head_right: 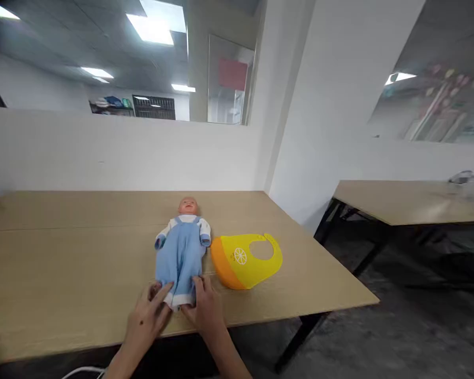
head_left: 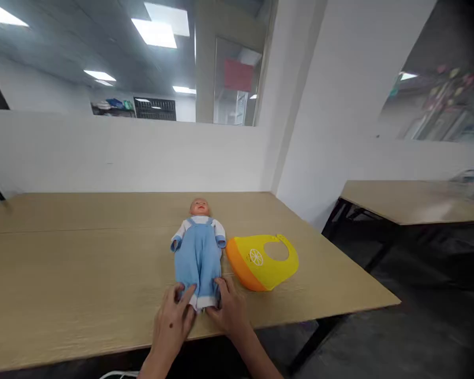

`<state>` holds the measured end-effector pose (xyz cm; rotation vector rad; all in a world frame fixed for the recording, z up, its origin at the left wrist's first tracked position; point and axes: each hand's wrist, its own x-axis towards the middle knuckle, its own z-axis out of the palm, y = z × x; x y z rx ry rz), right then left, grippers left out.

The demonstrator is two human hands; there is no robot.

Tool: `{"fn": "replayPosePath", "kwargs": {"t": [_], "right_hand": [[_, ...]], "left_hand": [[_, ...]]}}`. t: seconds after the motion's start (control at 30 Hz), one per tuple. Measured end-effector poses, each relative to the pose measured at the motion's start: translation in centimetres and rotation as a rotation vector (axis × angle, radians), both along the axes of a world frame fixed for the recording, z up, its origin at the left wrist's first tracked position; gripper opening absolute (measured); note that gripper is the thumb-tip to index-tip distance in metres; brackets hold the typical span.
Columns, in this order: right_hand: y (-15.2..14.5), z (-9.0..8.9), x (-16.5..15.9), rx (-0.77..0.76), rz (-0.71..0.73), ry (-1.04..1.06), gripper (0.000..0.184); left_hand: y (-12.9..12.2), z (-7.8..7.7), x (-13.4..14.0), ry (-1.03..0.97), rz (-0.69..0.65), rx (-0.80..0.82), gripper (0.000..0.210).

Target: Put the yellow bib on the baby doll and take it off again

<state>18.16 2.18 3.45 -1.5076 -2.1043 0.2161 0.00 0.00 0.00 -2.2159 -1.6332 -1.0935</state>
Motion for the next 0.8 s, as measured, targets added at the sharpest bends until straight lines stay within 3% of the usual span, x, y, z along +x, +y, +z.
{"fn": "replayPosePath", "kwargs": {"t": [0.33, 0.8], "right_hand": [[0.21, -0.51, -0.1, 0.123, 0.0, -0.023, 0.05], [0.14, 0.27, -0.05, 0.099, 0.006, 0.049, 0.044]], "left_hand": [[0.42, 0.11, 0.55, 0.0, -0.014, 0.116, 0.04], [0.6, 0.7, 0.28, -0.004, -0.087, 0.206, 0.033]]}}
